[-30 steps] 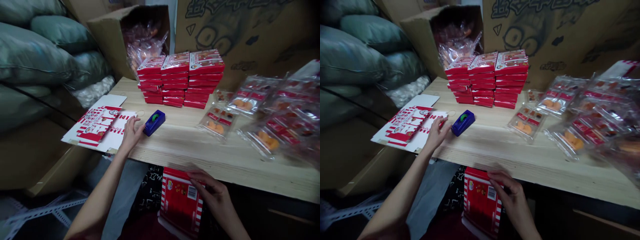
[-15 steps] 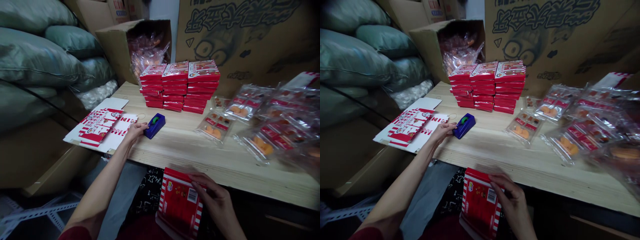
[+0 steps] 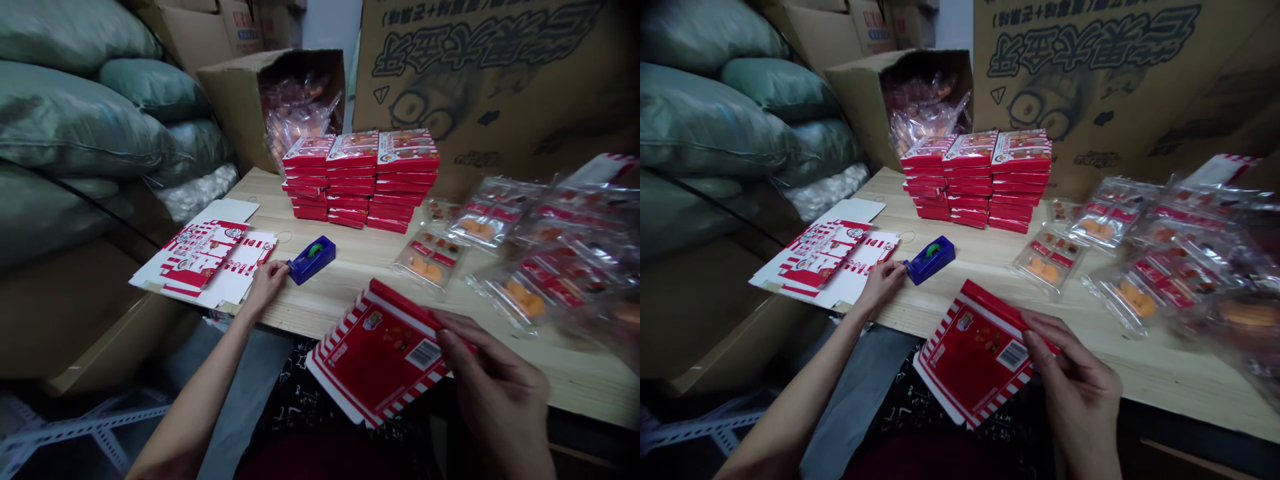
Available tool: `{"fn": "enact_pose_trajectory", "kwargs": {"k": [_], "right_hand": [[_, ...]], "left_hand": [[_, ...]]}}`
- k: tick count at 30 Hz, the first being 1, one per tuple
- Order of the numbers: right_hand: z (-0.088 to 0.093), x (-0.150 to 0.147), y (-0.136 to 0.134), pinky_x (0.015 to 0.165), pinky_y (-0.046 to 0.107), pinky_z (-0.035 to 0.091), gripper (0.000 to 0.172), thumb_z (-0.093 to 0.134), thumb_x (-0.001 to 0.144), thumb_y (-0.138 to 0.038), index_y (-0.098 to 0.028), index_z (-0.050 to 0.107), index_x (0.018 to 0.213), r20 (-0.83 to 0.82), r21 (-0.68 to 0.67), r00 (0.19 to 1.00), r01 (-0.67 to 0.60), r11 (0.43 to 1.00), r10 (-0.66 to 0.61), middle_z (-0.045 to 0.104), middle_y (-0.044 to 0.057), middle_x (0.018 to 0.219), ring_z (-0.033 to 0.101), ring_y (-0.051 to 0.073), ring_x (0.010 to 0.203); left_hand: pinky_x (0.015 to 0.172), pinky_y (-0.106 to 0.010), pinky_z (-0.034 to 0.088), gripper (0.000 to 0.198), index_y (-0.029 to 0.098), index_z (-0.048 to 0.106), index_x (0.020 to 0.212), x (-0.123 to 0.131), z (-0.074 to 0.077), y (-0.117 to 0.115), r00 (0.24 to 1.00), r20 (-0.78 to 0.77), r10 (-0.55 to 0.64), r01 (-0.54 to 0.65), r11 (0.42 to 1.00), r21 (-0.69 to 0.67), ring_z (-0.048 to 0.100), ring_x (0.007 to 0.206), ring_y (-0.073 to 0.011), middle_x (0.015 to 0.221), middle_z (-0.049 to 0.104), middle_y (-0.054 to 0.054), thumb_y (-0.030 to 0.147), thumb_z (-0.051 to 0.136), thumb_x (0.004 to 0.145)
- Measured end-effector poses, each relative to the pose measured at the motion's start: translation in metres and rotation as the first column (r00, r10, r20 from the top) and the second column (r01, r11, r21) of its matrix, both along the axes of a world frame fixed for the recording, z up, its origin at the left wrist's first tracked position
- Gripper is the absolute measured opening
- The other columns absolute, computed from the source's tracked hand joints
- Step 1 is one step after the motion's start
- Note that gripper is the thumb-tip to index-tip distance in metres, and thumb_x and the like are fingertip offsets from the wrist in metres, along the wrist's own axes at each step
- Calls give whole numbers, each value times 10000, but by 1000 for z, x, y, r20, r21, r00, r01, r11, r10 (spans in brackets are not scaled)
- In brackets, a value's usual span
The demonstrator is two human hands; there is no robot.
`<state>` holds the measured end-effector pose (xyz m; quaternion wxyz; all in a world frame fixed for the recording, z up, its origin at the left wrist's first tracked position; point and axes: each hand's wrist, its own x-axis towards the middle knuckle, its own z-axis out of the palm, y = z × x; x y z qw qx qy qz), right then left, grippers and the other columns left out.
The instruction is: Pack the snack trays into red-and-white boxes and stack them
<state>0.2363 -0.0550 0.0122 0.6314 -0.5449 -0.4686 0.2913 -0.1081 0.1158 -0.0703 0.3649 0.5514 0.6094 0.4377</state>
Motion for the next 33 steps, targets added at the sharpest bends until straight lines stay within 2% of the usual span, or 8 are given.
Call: {"fn": "enact_pose_trajectory", "kwargs": {"k": [6, 12, 15, 20, 25, 29, 31, 33], "right_hand": [[29, 5, -16, 946, 396, 603, 169, 754, 909, -229, -306, 806, 1051, 86, 140, 988, 118, 983, -130, 789, 18, 1105, 727, 222, 1062], [10, -16, -47, 892, 402, 620, 289, 675, 955, -131, -300, 772, 1169, 369, 232, 929, -74, 970, -17, 762, 49, 1151, 726, 223, 1050], [9, -36, -63, 936, 390, 619, 390, 619, 971, -62, -295, 730, 1264, 473, 274, 881, -169, 947, 21, 731, 64, 1230, 710, 217, 1119], [11, -52, -85, 986, 356, 616, 498, 583, 956, 10, -277, 683, 1351, 575, 365, 818, -248, 897, -8, 708, 77, 1304, 696, 213, 1190], [9, -52, -101, 1006, 359, 602, 503, 581, 955, 11, -262, 675, 1366, 607, 380, 795, -270, 885, -18, 688, 93, 1350, 686, 223, 1212], [24, -53, -113, 974, 366, 597, 419, 602, 962, -26, -280, 728, 1271, 506, 369, 862, -256, 893, 38, 712, 77, 1271, 697, 225, 1162], [34, -53, -115, 960, 363, 586, 373, 620, 968, -60, -301, 743, 1225, 429, 353, 901, -230, 907, 61, 723, 58, 1216, 697, 219, 1130], [43, -49, -113, 947, 352, 571, 371, 614, 989, -109, -324, 721, 1271, 387, 310, 918, -219, 925, 87, 714, 51, 1193, 686, 211, 1114]], "left_hand": [[788, -335, 510, 152, 158, 761, 746, 17, 29, -38, 997, -47, 65, -60, 993, 99, 657, 801, -225, 835, 758, -80, 297, 719, 790], [798, -289, 523, 218, 209, 813, 1029, 79, 113, -148, 962, 260, -88, 39, 981, 189, 642, 769, -158, 785, 714, -10, 364, 711, 915], [778, -275, 530, 311, 235, 774, 1210, 110, 137, -196, 863, 452, -223, 188, 975, 122, 638, 742, -137, 773, 706, -7, 341, 730, 921], [712, -250, 514, 1006, 232, 199, 1656, 127, 128, -223, 712, 664, -228, 280, 960, 29, 638, 651, -119, 723, 722, 13, 309, 812, 862], [681, -280, 531, 1097, 147, 154, 1644, 122, 110, -226, 744, 633, -212, 315, 948, -54, 691, 595, -159, 723, 752, -23, 402, 833, 821], [520, -245, 424, 845, 133, 476, 1499, 116, 108, -229, 882, 378, -280, 317, 948, -38, 532, 457, -130, 580, 608, 56, 547, 780, 828], [574, -246, 417, 529, 163, 715, 1190, 111, 112, -227, 947, 167, -274, 257, 959, 117, 492, 546, -125, 606, 520, 58, 555, 768, 839], [696, -261, 446, 334, 188, 767, 942, 103, 120, -220, 967, 8, -255, 243, 930, 274, 525, 710, -149, 737, 533, 19, 512, 765, 861]]}}
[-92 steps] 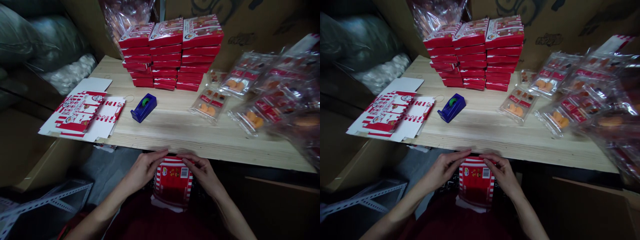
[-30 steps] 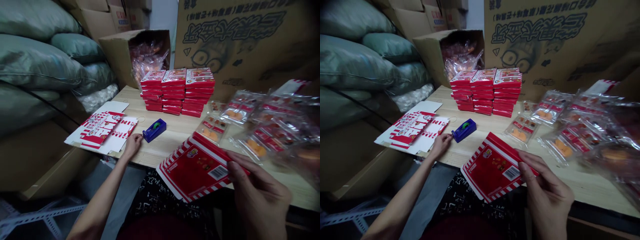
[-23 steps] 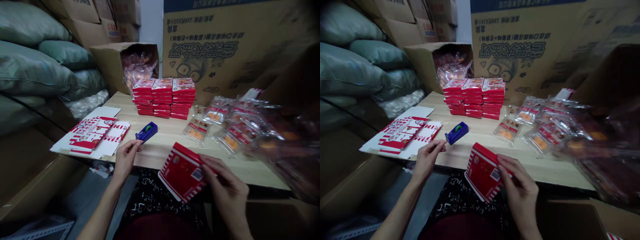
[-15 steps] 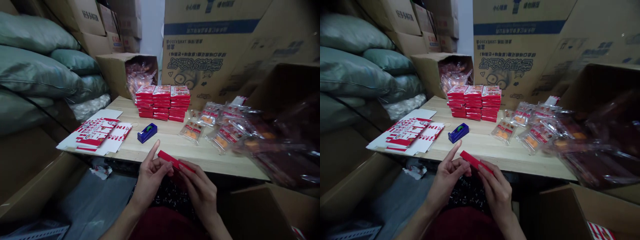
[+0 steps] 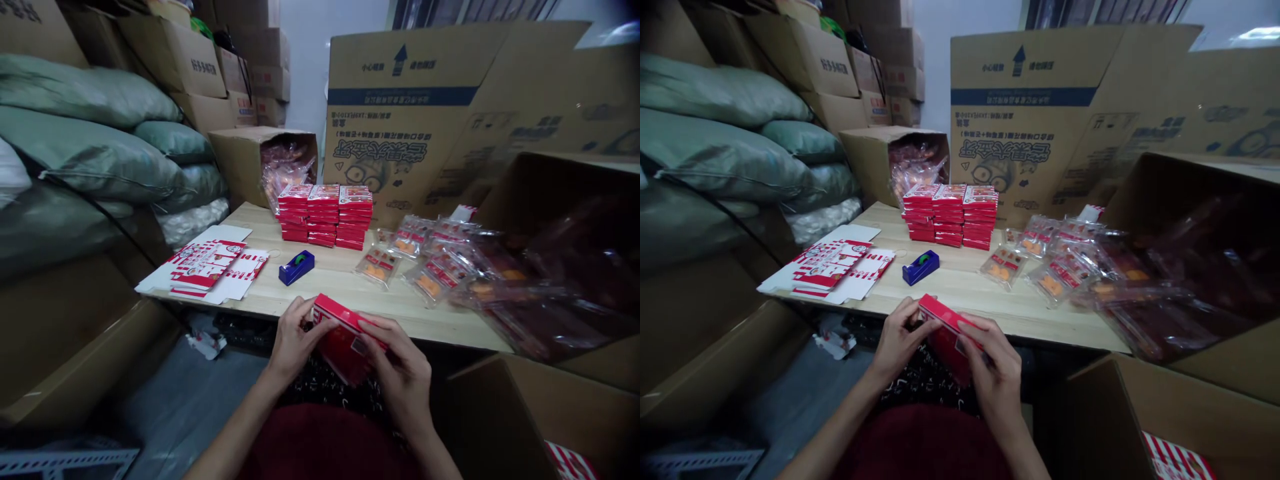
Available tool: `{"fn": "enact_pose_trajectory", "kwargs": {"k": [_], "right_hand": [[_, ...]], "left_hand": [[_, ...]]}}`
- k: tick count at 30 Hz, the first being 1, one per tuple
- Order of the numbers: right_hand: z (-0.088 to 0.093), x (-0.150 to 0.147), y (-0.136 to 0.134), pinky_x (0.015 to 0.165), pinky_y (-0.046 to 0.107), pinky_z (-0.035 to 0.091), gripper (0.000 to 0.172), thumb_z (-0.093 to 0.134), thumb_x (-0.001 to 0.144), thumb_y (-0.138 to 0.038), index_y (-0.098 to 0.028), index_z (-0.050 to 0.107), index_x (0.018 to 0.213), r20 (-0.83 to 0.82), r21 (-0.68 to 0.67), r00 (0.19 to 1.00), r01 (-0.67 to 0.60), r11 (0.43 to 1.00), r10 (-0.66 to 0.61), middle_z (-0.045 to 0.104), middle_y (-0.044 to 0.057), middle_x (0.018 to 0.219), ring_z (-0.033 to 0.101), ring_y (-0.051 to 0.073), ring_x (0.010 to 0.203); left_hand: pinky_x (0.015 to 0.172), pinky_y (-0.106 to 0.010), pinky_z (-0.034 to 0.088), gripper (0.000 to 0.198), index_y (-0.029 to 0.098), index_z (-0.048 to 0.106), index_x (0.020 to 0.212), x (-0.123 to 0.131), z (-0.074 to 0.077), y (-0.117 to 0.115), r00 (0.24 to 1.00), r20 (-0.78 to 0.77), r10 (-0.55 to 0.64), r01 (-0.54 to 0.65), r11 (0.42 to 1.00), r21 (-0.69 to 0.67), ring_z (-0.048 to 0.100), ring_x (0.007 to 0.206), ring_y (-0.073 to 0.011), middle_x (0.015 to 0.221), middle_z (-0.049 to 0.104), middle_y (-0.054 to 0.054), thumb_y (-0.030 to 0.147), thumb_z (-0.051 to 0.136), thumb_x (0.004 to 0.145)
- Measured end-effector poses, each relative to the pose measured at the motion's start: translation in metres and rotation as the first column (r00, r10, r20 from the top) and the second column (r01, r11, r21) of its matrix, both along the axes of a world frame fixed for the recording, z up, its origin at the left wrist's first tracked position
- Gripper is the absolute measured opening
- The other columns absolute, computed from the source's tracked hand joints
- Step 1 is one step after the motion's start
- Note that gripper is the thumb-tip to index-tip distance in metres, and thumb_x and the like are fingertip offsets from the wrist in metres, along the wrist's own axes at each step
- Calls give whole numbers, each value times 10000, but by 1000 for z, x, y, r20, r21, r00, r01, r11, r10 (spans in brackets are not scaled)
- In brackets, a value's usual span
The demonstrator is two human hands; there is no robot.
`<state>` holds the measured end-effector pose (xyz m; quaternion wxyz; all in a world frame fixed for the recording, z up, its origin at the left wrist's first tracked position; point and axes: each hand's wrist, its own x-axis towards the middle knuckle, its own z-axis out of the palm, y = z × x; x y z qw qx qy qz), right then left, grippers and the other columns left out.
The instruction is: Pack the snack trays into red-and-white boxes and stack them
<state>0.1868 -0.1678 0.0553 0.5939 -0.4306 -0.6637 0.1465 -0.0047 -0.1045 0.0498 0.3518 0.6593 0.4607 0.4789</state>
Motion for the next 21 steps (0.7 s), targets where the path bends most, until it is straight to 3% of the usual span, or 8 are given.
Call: {"fn": "enact_pose_trajectory", "kwargs": {"k": [5, 9, 11, 13, 15, 17, 19, 21], "right_hand": [[10, 15, 23, 870, 315, 552, 400, 500, 1060, -233, -343, 630, 1422, 96, -212, 978, -161, 964, 184, 631, 72, 1157, 645, 196, 1054], [-2, 23, 47, 802, 303, 552, 356, 573, 1030, -337, -306, 683, 1367, -56, -289, 985, -175, 941, 166, 641, 57, 1046, 650, 194, 959], [-18, 28, 60, 804, 320, 561, 352, 639, 987, -391, -275, 729, 1307, -171, -331, 980, -156, 930, 104, 674, 61, 1036, 667, 207, 953], [-40, 35, 75, 813, 341, 574, 379, 712, 921, -439, -242, 770, 1240, -313, -385, 950, -111, 916, -16, 717, 83, 1099, 685, 238, 997], [-65, 44, 90, 789, 354, 591, 432, 784, 837, -473, -214, 796, 1183, -474, -448, 857, -36, 893, -203, 754, 106, 1155, 704, 265, 1009], [-89, 53, 107, 721, 367, 606, 508, 824, 768, -494, -188, 797, 1173, -564, -513, 745, 22, 858, -357, 794, 120, 1096, 734, 267, 900], [-112, 60, 124, 695, 390, 615, 566, 827, 729, -520, -167, 795, 1170, -578, -554, 688, 65, 830, -440, 818, 124, 1018, 745, 265, 806], [-131, 61, 141, 740, 414, 621, 583, 810, 706, -549, -153, 804, 1135, -562, -575, 662, 117, 809, -496, 825, 128, 1006, 754, 273, 815]], "left_hand": [[889, -324, 461, 209, 216, 796, 950, -14, 17, 27, 986, -102, -128, 138, 986, 98, 586, 970, -218, 944, 592, -41, 411, 738, 905], [881, -345, 489, 233, 216, 808, 922, -5, 11, 52, 975, -129, -179, 191, 978, 88, 621, 948, -228, 926, 646, -57, 406, 675, 943], [912, -350, 507, 234, 225, 809, 963, 0, 0, 73, 964, -221, -147, 175, 978, 113, 645, 976, -230, 972, 692, -67, 407, 662, 949], [1023, -396, 485, 284, 231, 774, 1131, -3, -14, 102, 939, -342, -23, 80, 985, 154, 635, 1125, -261, 1154, 708, -92, 403, 708, 916], [1143, -529, 383, 581, 184, 629, 1382, -14, -30, 138, 905, -393, 160, -98, 980, 172, 502, 1351, -358, 1435, 582, -175, 400, 767, 860], [1178, -645, 277, 750, 125, 495, 1490, -30, -47, 172, 846, -432, 314, -273, 949, 156, 348, 1468, -445, 1569, 433, -252, 368, 777, 838], [1174, -624, 308, 798, 99, 468, 1496, -45, -64, 200, 820, -479, 314, -298, 948, 112, 380, 1458, -451, 1545, 467, -262, 270, 798, 790], [1119, -535, 426, 774, 116, 476, 1489, -58, -80, 220, 815, -517, 261, -269, 961, 60, 531, 1353, -402, 1429, 599, -217, 214, 777, 783]]}}
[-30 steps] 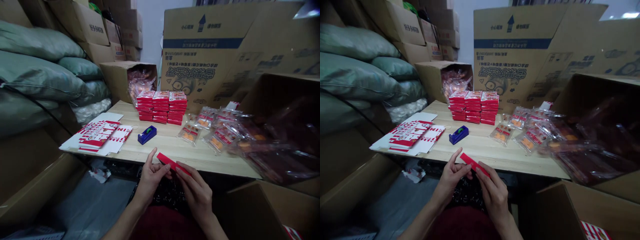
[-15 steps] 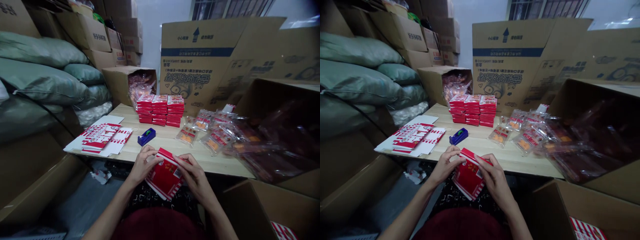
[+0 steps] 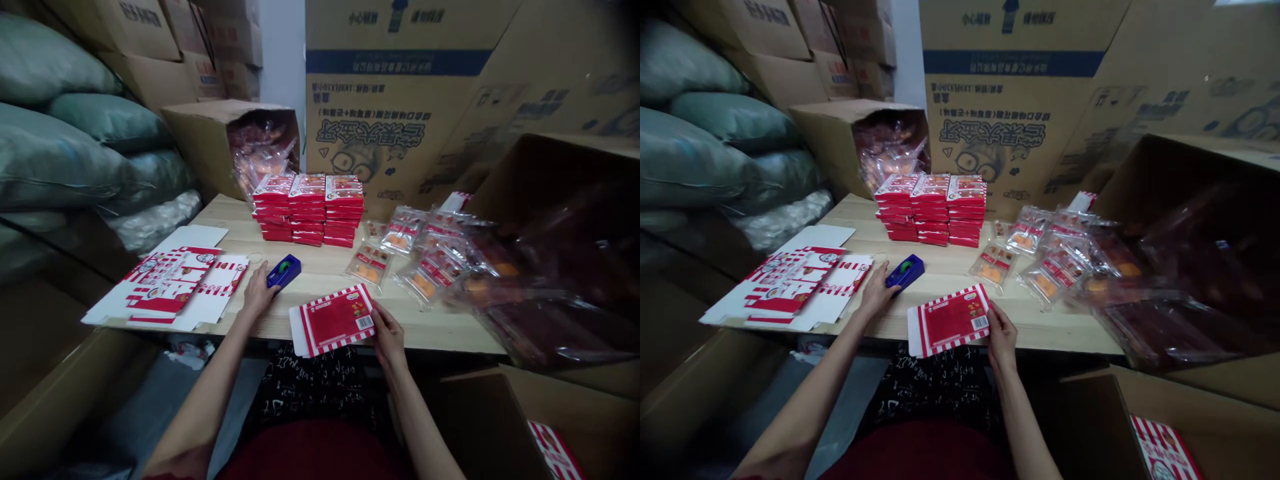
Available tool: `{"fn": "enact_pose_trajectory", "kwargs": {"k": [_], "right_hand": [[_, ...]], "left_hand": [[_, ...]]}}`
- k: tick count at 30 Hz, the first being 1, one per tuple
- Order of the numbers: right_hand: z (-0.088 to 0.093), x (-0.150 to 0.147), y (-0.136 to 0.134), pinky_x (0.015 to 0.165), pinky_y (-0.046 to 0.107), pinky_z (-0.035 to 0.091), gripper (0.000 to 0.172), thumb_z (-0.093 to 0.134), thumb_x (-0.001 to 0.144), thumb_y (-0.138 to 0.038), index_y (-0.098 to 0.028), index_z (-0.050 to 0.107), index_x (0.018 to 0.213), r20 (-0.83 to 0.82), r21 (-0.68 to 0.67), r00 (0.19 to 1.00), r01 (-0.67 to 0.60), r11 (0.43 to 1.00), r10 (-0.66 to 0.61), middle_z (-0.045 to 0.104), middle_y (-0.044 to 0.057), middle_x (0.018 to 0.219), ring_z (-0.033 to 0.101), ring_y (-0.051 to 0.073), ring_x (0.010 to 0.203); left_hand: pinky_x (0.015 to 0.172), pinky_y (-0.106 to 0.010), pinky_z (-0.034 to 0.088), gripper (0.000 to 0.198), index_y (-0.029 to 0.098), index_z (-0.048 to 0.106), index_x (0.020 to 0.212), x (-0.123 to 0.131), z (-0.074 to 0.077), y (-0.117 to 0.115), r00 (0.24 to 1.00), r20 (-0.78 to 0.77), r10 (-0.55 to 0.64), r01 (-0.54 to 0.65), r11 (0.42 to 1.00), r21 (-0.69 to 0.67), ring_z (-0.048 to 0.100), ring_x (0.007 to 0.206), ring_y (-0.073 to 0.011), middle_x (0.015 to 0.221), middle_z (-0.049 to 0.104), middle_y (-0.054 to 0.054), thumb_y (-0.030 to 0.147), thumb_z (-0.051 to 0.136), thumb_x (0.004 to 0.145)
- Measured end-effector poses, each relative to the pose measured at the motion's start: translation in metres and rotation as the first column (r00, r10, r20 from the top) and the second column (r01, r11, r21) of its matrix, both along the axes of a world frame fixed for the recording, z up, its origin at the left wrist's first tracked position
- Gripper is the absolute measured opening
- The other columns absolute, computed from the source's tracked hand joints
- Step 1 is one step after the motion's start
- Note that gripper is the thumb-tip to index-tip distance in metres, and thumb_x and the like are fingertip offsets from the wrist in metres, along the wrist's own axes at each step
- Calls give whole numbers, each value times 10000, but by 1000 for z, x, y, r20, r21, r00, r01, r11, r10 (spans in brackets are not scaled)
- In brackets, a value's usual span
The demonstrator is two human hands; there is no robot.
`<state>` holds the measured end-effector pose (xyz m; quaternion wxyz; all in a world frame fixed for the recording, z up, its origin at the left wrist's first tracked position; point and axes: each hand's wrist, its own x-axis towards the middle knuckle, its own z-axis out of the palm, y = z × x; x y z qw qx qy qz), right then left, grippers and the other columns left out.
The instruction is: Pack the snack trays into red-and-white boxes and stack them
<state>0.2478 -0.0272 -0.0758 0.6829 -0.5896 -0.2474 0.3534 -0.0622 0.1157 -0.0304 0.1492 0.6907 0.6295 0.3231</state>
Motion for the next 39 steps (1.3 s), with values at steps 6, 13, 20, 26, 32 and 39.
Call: {"fn": "enact_pose_trajectory", "kwargs": {"k": [6, 13, 20, 26, 32, 39], "right_hand": [[-34, -10, 36, 919, 460, 581, 567, 730, 781, -540, -104, 789, 1138, 98, -56, 988, 124, 991, -118, 801, 172, 1129, 744, 307, 1002], [-46, -16, 48, 988, 474, 543, 543, 649, 880, -507, -89, 742, 1215, 299, -101, 948, 142, 985, -106, 772, 193, 1186, 707, 316, 1100], [-38, -9, 40, 950, 465, 554, 488, 629, 913, -480, -151, 723, 1261, 557, -157, 829, 54, 986, 44, 762, 150, 1163, 701, 290, 1047], [-14, 34, 55, 1025, 539, 466, 491, 595, 946, -431, -140, 665, 1335, 769, -225, 632, 123, 967, 99, 664, 187, 1229, 577, 338, 1157], [-1, 68, 121, 1048, 415, 413, 275, 622, 858, -145, -160, 744, 1104, 819, -315, 493, -41, 948, 293, 671, 186, 1314, 545, 312, 1261], [16, 102, 127, 901, 367, 484, 144, 622, 876, -261, -167, 727, 849, 777, -184, 606, -41, 982, 171, 766, 150, 982, 686, 276, 985]], "left_hand": [[1160, -542, 393, 742, 93, 358, 1564, -13, -11, 14, 994, -73, 76, -77, 997, -10, 507, 1392, -384, 1501, 536, -235, 271, 650, 906], [1276, -537, 207, 617, 262, 345, 1610, 56, -28, -30, 822, -309, -477, 505, 863, 12, 273, 1572, -305, 1670, 385, -94, 352, 522, 1026], [1285, -621, 120, 607, 324, 338, 1618, 72, -64, -15, 700, -434, -567, 580, 806, -117, 163, 1601, -331, 1689, 340, -25, 319, 503, 1033], [1267, -667, 117, 617, 319, 348, 1615, 72, -62, -19, 724, -438, -533, 567, 821, -63, 122, 1601, -368, 1693, 327, -46, 339, 528, 1024], [1230, -714, 111, 716, 263, 214, 1657, 75, -36, -20, 804, -318, -502, 509, 858, -67, 13, 1608, -376, 1722, 226, -145, 405, 523, 1027], [1240, -693, 127, 626, 271, 336, 1605, 70, -17, -18, 868, -138, -477, 476, 878, -42, 63, 1609, -357, 1705, 283, -153, 351, 545, 1020]]}}
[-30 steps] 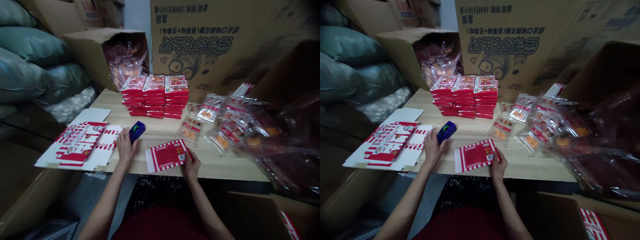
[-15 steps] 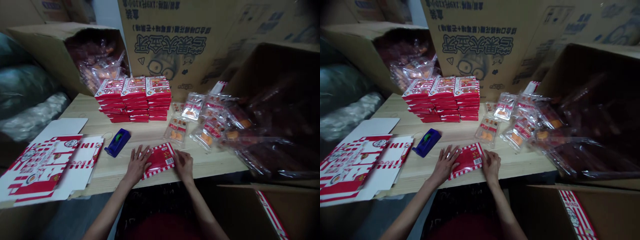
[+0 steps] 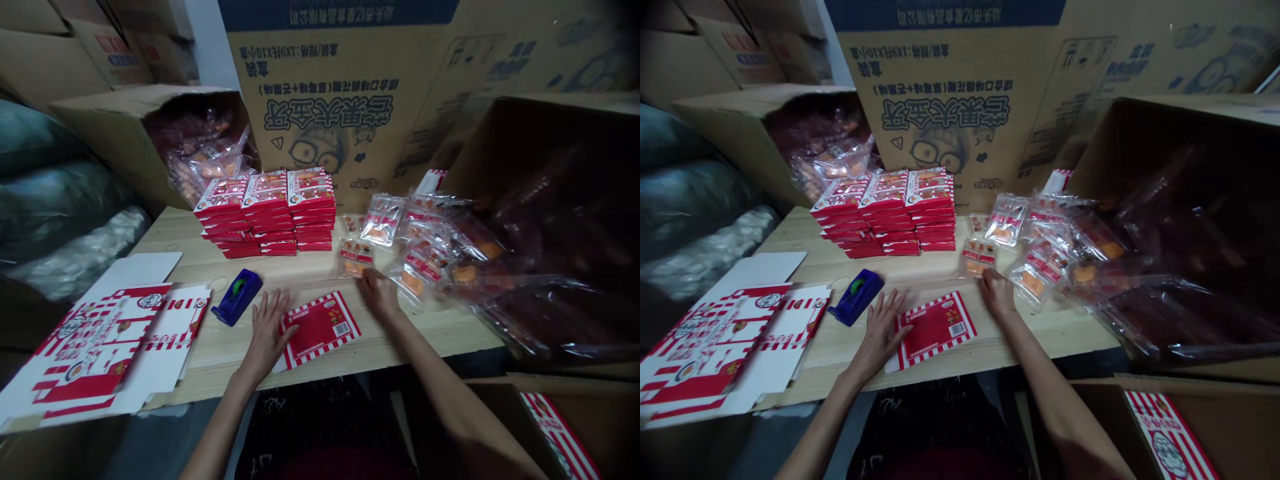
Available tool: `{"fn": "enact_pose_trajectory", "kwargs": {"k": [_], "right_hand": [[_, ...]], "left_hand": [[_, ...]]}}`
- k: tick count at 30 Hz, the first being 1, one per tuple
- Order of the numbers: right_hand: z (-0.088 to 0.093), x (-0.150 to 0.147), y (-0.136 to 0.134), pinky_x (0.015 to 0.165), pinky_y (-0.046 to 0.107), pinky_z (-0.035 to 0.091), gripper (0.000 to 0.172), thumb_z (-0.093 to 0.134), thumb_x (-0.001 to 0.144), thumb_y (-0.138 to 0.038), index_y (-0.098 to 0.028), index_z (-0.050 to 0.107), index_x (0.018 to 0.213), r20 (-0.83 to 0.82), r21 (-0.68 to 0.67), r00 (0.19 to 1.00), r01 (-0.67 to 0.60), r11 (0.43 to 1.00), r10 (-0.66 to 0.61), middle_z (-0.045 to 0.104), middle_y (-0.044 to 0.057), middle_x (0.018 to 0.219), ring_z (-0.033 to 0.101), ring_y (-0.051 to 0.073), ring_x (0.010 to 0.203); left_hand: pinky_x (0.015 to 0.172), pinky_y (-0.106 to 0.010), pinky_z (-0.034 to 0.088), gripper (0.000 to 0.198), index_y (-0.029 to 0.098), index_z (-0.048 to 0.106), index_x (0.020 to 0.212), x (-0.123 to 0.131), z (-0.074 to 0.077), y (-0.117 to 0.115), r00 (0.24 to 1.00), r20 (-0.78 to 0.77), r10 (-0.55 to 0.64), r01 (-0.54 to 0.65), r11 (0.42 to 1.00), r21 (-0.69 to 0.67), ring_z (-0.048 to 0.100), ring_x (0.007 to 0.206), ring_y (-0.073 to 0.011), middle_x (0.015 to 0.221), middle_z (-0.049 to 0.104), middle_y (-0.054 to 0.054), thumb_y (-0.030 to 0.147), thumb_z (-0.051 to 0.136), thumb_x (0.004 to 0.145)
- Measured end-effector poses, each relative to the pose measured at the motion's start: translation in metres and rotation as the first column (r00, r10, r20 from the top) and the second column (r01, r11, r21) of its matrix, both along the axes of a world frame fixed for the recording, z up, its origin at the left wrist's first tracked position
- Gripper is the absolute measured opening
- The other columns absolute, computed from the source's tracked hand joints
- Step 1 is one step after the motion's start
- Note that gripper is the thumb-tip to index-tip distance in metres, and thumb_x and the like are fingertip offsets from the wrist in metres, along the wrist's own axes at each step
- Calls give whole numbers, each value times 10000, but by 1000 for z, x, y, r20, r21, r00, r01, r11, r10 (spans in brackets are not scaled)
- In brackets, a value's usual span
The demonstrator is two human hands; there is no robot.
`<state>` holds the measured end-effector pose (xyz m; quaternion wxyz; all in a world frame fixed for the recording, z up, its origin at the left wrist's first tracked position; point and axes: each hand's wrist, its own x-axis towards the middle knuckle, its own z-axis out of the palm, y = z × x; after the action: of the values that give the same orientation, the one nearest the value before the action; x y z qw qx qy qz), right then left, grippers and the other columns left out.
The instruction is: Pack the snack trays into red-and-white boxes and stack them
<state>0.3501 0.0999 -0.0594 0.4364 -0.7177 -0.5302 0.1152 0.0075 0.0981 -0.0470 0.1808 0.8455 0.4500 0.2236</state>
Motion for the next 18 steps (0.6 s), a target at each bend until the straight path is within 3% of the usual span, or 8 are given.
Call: {"fn": "enact_pose_trajectory", "kwargs": {"k": [3, 5, 8, 10, 12, 14, 16, 18], "right_hand": [[19, 19, -18, 910, 413, 528, 249, 636, 875, -385, -165, 733, 937, -175, 132, 980, 121, 984, -97, 769, 130, 990, 700, 270, 947], [34, 28, -36, 856, 430, 576, 306, 642, 876, -450, -165, 721, 955, -318, 186, 938, 204, 961, -137, 767, 104, 943, 714, 249, 864], [58, 26, -69, 737, 398, 621, 320, 717, 840, -488, -178, 726, 920, -489, 195, 864, 243, 950, -121, 768, 63, 844, 724, 212, 733], [70, 12, -90, 667, 350, 619, 316, 806, 775, -472, -187, 754, 901, -619, 145, 783, 190, 971, -61, 775, 54, 795, 725, 198, 678], [78, -11, -105, 605, 301, 602, 312, 889, 697, -435, -197, 779, 865, -781, 53, 624, 60, 997, 4, 775, 41, 743, 713, 182, 623], [79, -36, -115, 576, 280, 594, 305, 929, 657, -408, -200, 791, 832, -876, -19, 481, -95, 995, 30, 777, 31, 723, 702, 171, 589], [76, -57, -118, 604, 297, 611, 308, 921, 681, -417, -201, 803, 866, -901, -52, 431, -215, 975, 47, 798, 41, 781, 718, 181, 622], [72, -71, -117, 701, 340, 635, 311, 881, 745, -451, -213, 811, 933, -891, -64, 445, -307, 950, 84, 818, 57, 872, 750, 203, 717]], "left_hand": [[1254, -636, 209, 577, 267, 399, 1570, 6, 8, 1, 987, 156, 26, -22, 999, -24, 160, 1601, -337, 1692, 321, -149, 346, 548, 1019], [1263, -582, 252, 640, 277, 355, 1593, 16, 18, 1, 952, 298, 72, -57, 997, -58, 224, 1590, -318, 1697, 312, -140, 369, 582, 1002], [1278, -532, 251, 875, 312, 207, 1645, 35, 35, 3, 839, 499, 215, -111, 967, -230, 229, 1591, -303, 1732, 219, -120, 421, 694, 926], [1266, -506, 281, 1002, 318, 154, 1654, 46, 44, 5, 745, 601, 289, -47, 922, -385, 201, 1598, -304, 1744, 167, -121, 444, 758, 864], [1206, -486, 389, 1013, 289, 232, 1639, 50, 51, 5, 672, 671, 313, 141, 835, -531, 297, 1564, -328, 1708, 278, -157, 446, 802, 816], [1076, -441, 522, 901, 227, 435, 1553, 45, 54, 0, 623, 692, 365, 332, 678, -656, 531, 1418, -347, 1542, 542, -193, 418, 848, 775], [949, -368, 586, 710, 171, 633, 1376, 32, 55, -9, 582, 667, 466, 418, 532, -736, 706, 1191, -308, 1300, 730, -174, 363, 889, 743], [889, -300, 596, 518, 142, 740, 1197, 9, 55, -22, 520, 627, 580, 409, 475, -779, 761, 1035, -243, 1141, 794, -139, 310, 903, 735]]}}
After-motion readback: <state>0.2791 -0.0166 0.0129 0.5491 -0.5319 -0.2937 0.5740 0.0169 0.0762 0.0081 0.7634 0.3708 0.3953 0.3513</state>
